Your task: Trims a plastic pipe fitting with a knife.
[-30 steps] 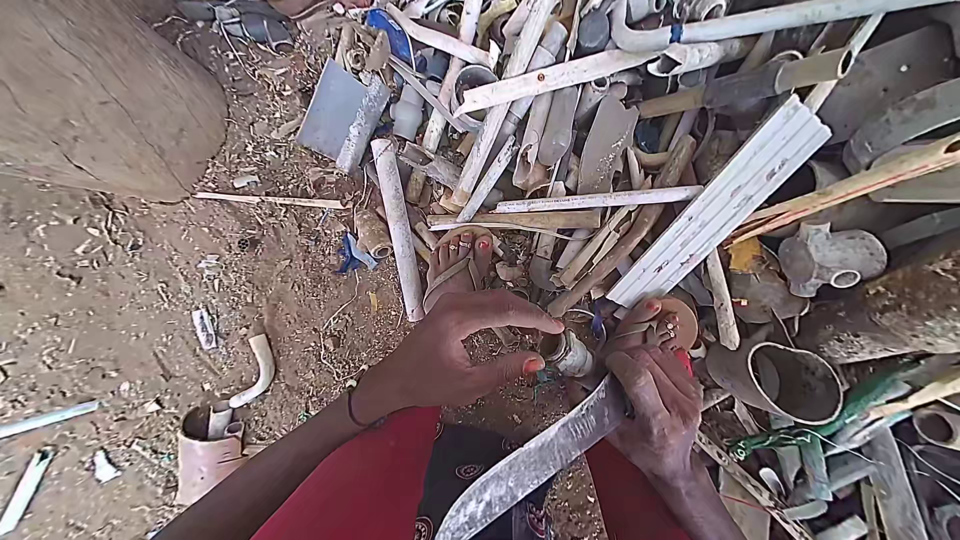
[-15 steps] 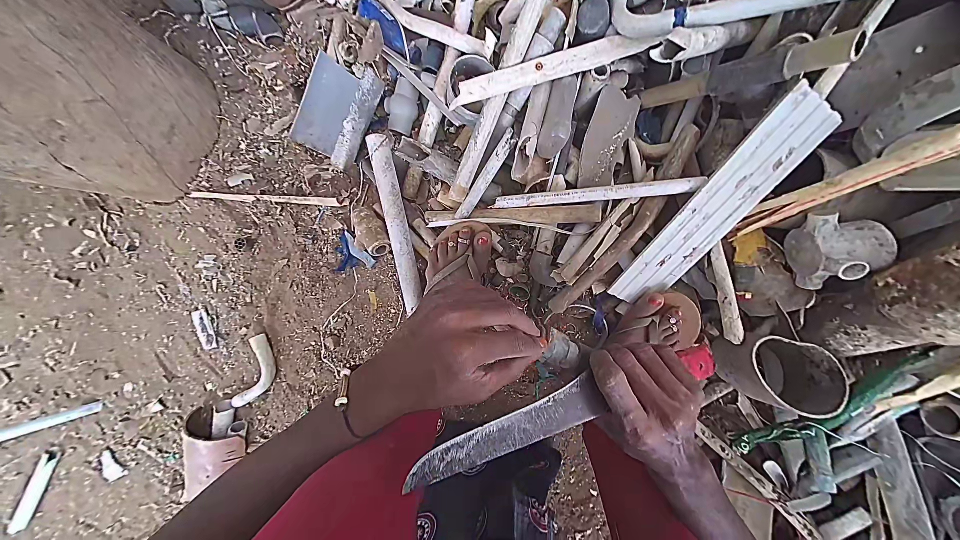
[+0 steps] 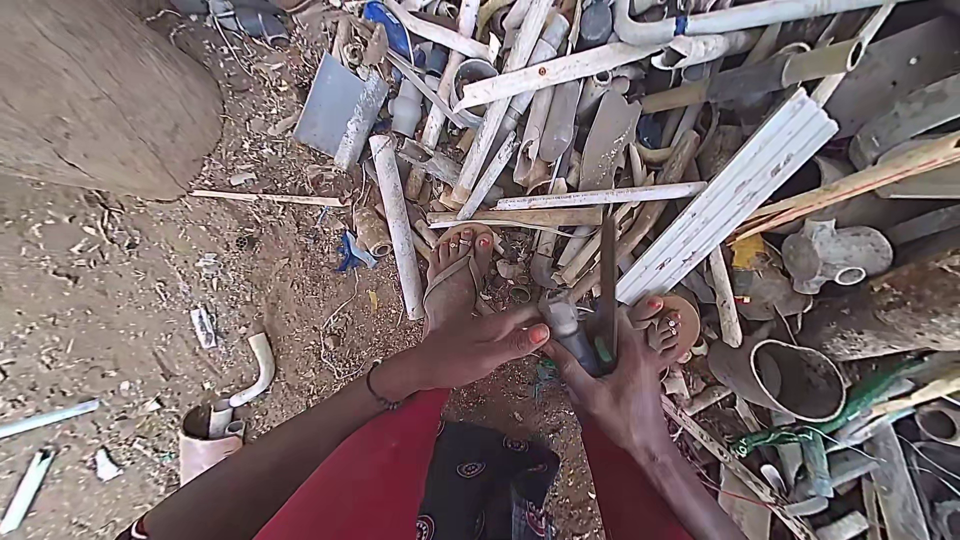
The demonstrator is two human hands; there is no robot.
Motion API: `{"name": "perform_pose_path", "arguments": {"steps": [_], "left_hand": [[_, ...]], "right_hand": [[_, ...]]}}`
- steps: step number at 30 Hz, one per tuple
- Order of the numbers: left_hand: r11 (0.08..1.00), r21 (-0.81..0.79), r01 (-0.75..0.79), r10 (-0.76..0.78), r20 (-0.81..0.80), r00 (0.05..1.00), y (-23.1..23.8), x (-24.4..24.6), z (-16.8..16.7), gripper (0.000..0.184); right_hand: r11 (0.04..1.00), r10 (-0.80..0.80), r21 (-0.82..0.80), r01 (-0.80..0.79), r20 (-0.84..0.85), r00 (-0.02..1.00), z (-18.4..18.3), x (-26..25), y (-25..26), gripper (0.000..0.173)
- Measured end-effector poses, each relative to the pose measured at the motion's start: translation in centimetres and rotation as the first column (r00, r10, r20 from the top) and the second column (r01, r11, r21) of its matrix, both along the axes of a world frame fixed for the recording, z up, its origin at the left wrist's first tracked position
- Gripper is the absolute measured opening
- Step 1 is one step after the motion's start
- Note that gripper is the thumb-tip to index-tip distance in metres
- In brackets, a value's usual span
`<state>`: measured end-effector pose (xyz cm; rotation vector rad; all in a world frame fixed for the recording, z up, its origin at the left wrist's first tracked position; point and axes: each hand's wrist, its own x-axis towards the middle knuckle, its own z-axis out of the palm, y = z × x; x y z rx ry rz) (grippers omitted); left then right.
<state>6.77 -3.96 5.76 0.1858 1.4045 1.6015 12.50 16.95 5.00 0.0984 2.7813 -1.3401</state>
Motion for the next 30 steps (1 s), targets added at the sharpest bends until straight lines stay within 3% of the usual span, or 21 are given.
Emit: {"name": "perform_pose_path", "arguments": {"steps": [3,6,10,14,17,23,27,30], "left_hand": [[0.973,-0.02,-0.232,0.233,0.091,0.968,0.7,0.0,0.0,0.045],[0.887,0.038,-0.46,0.462,-0.062,0.885,0.3,-0.2,-1.5,0.046],[0.773,0.123,-0.622,0.632,-0.085,0.77,-0.6,-0.3,-1.5,0.051],[0.792,0.142,-0.593,0.608,-0.265,0.749,-1.2,-0.1,-0.9,0.056],[0.83,0.136,-0.541,0.545,-0.405,0.734,-1.3,0.1,-0.6,0.06],[0.843,0.148,-0.517,0.514,-0.503,0.695,-1.7,0.2,-0.3,0.06],[0.864,0.141,-0.483,0.467,-0.583,0.665,-2.0,0.2,-0.2,0.059],[0.87,0.14,-0.472,0.456,-0.589,0.667,-2.0,0.2,-0.3,0.058]], "right_hand": [[0.973,0.173,-0.161,-0.163,0.055,0.983,0.2,-0.5,-0.9,0.061],[0.926,0.293,-0.265,-0.267,0.062,0.954,0.4,-0.3,-0.6,0.052],[0.981,0.193,-0.037,-0.193,0.01,0.981,1.9,0.5,1.2,0.039],[0.949,0.191,0.249,-0.195,0.038,0.981,5.5,1.0,2.8,0.038],[0.928,0.229,0.267,-0.26,0.143,0.963,7.7,1.6,3.4,0.049],[0.917,0.396,-0.227,-0.328,0.411,0.821,8.4,1.8,4.9,0.054],[0.834,0.459,-0.521,-0.182,0.473,0.752,8.1,1.3,5.4,0.044],[0.78,0.504,-0.617,-0.104,0.521,0.689,8.2,1.0,5.7,0.041]]}}
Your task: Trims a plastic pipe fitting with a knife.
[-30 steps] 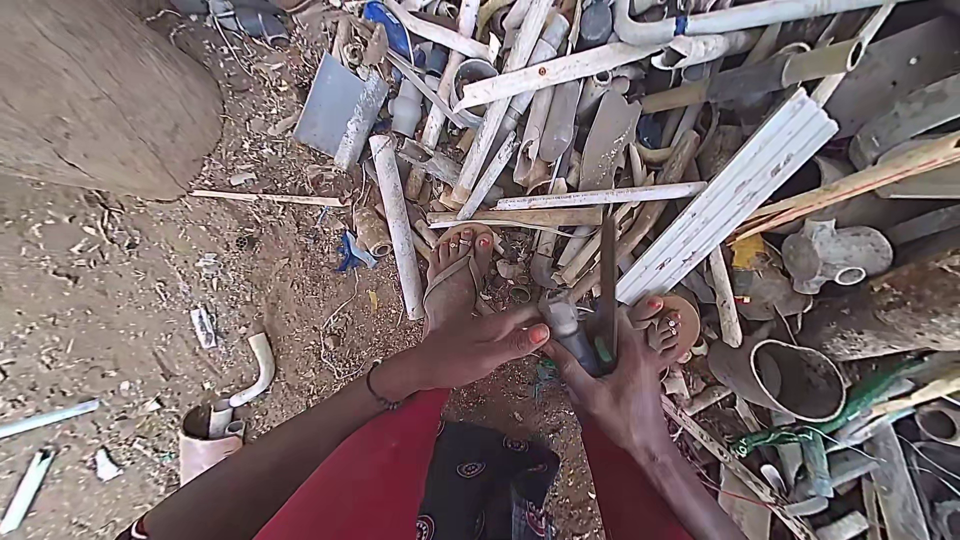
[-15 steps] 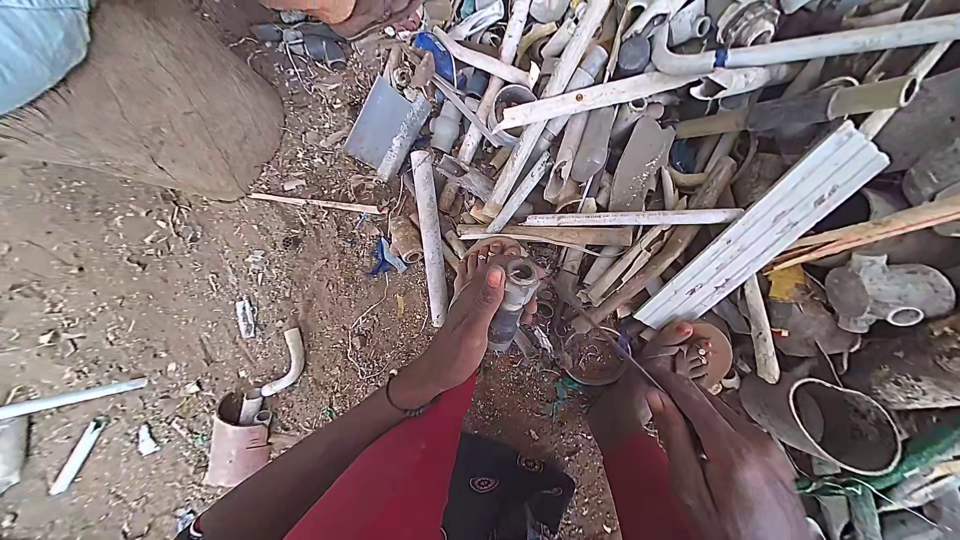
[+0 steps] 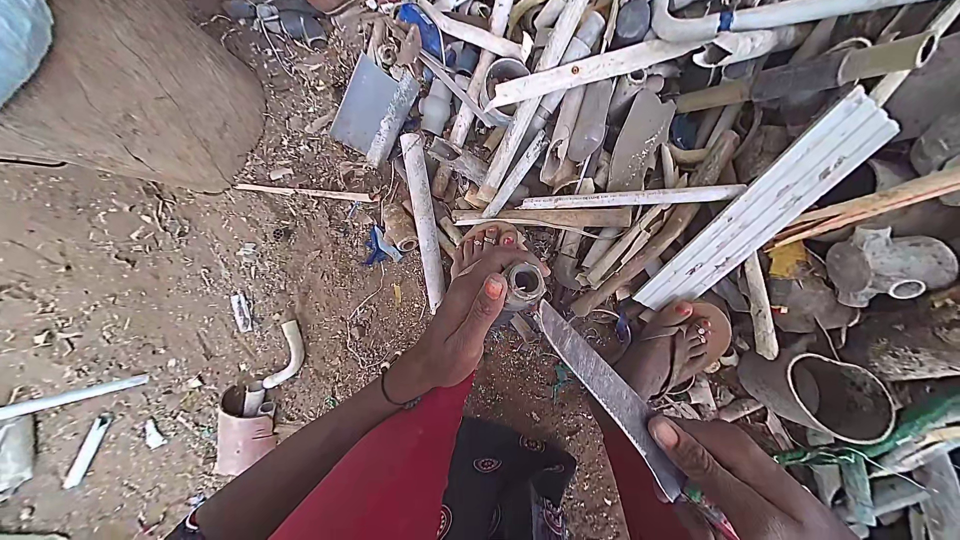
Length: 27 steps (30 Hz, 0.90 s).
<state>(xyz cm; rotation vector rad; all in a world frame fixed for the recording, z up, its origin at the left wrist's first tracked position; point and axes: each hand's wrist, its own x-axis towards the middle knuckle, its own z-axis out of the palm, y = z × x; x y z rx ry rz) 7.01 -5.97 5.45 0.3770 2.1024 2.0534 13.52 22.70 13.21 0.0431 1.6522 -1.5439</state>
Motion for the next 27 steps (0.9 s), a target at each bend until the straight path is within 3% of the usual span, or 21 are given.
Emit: {"name": "perform_pose_path", "arguments": {"steps": [7,14,27], "left_hand": [[0.995,-0.1,0.004,-0.014,-0.092,0.996,-0.3,-0.2,0.0,0.059],[0.983,-0.181,-0.006,-0.035,-0.224,0.974,-0.3,-0.4,-0.1,0.056],[0.972,-0.235,-0.022,-0.054,-0.311,0.949,-0.3,-0.4,-0.3,0.057]], "right_hand": [[0.988,0.046,-0.15,-0.018,0.182,0.982,-0.7,0.2,-0.1,0.042],[0.972,0.053,-0.234,0.0,0.218,0.974,-1.4,0.0,0.1,0.045],[0.958,0.018,-0.282,0.053,0.245,0.969,-2.2,0.5,0.6,0.045]]}}
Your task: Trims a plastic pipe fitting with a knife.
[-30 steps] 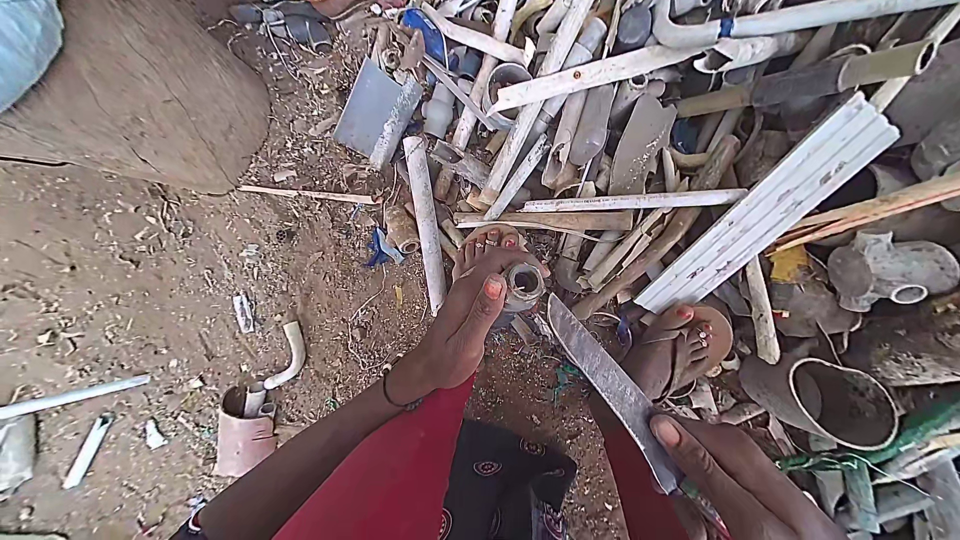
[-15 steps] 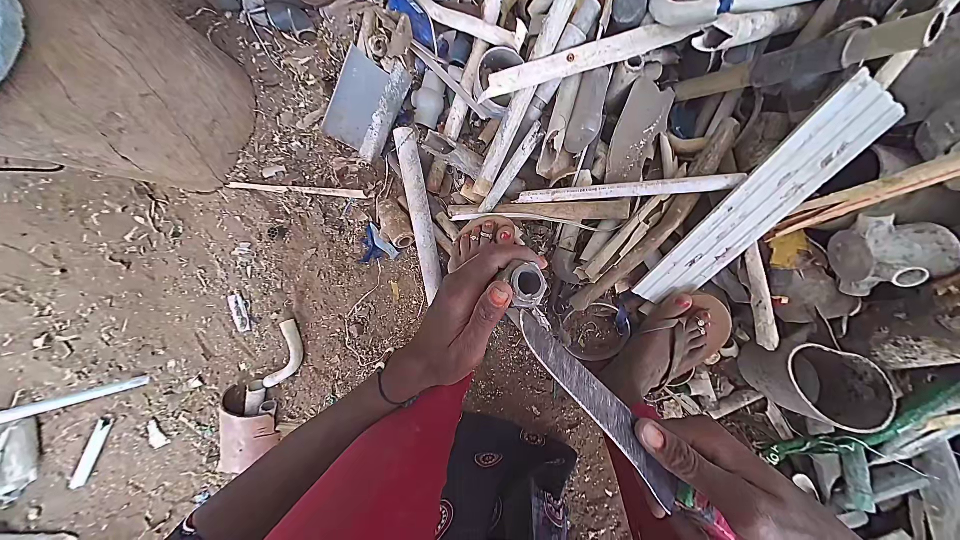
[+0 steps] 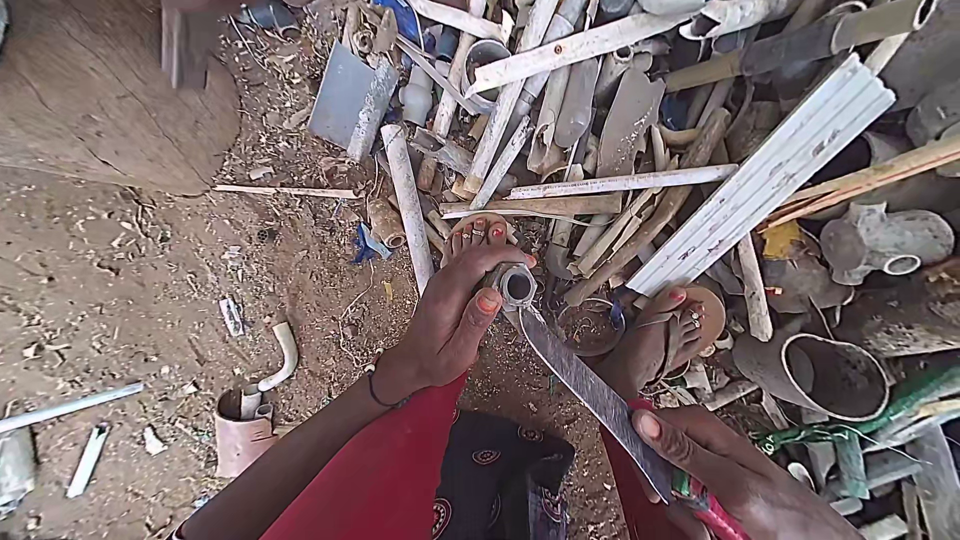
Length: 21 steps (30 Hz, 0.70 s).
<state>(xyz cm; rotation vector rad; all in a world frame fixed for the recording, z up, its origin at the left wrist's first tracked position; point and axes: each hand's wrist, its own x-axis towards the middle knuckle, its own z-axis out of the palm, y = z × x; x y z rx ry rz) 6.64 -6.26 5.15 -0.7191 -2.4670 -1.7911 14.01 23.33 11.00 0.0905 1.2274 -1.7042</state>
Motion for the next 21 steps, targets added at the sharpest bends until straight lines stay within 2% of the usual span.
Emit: {"name": "perform_pose_path", "arguments": {"steps": [2,4,6,8,10,14,21], "left_hand": [[1.0,0.006,0.013,-0.013,-0.011,1.0,0.0,0.0,0.0,0.055],[0.999,0.052,0.014,-0.016,0.032,0.999,0.0,0.2,0.1,0.054],[0.992,0.123,-0.007,-0.005,0.099,0.995,0.0,0.3,0.4,0.054],[0.99,0.141,-0.017,-0.001,0.123,0.992,-0.1,0.3,0.5,0.053],[0.989,0.145,-0.025,0.004,0.143,0.99,-0.1,0.3,0.4,0.053],[0.989,0.144,-0.029,0.008,0.145,0.989,0.1,0.3,0.3,0.055],[0.993,0.115,-0.015,0.0,0.124,0.992,0.0,0.4,0.2,0.058]], "right_hand": [[1.0,-0.008,0.019,0.008,-0.002,1.0,0.0,0.1,0.2,0.044],[0.991,-0.084,0.103,0.081,0.029,0.996,0.0,0.4,0.5,0.044],[0.938,-0.241,0.26,0.23,0.009,0.971,-0.3,0.7,0.7,0.046],[0.872,-0.31,0.377,0.313,-0.071,0.948,-0.3,0.7,1.2,0.045],[0.884,-0.295,0.353,0.307,-0.088,0.951,0.1,1.0,1.6,0.044],[0.971,-0.119,0.193,0.144,-0.132,0.984,0.5,1.0,1.1,0.04],[0.993,0.018,0.122,-0.001,-0.139,0.99,0.1,0.5,0.3,0.041]]}}
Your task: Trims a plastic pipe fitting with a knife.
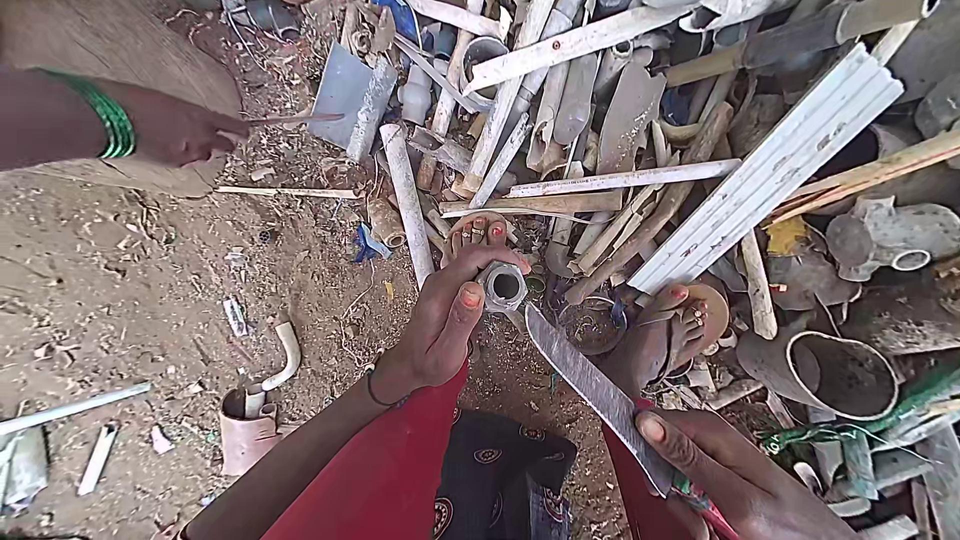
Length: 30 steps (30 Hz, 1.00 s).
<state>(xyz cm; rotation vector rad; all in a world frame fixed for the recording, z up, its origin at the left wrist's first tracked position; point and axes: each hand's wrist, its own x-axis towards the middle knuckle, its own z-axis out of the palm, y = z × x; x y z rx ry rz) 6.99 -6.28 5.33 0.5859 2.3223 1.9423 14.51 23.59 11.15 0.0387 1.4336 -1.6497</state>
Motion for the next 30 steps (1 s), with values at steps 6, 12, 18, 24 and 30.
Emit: {"name": "perform_pose_path", "arguments": {"steps": [6,12,18,24,30], "left_hand": [[1.0,-0.021,0.022,-0.022,0.005,1.0,0.1,-0.2,-0.2,0.059],[0.999,-0.03,0.027,-0.028,-0.017,0.999,0.0,-0.3,-0.1,0.059],[0.998,-0.053,0.036,-0.038,-0.035,0.999,0.0,-0.2,-0.1,0.059],[0.998,-0.001,0.063,-0.063,0.058,0.996,-0.1,-0.2,-0.1,0.059],[0.969,0.247,0.006,-0.103,0.381,0.919,0.5,0.3,-0.1,0.058]], "right_hand": [[1.0,0.018,-0.004,-0.018,-0.008,1.0,-0.1,0.0,-0.1,0.041],[1.0,0.021,-0.018,-0.021,0.011,1.0,-0.2,-0.1,0.0,0.043],[1.0,0.018,-0.018,-0.017,0.021,1.0,-0.2,0.0,0.0,0.044],[0.999,-0.031,0.019,0.031,-0.027,0.999,-0.5,0.3,-0.4,0.039],[0.986,-0.117,0.074,0.15,-0.338,0.934,-2.8,0.9,-1.7,0.042]]}}
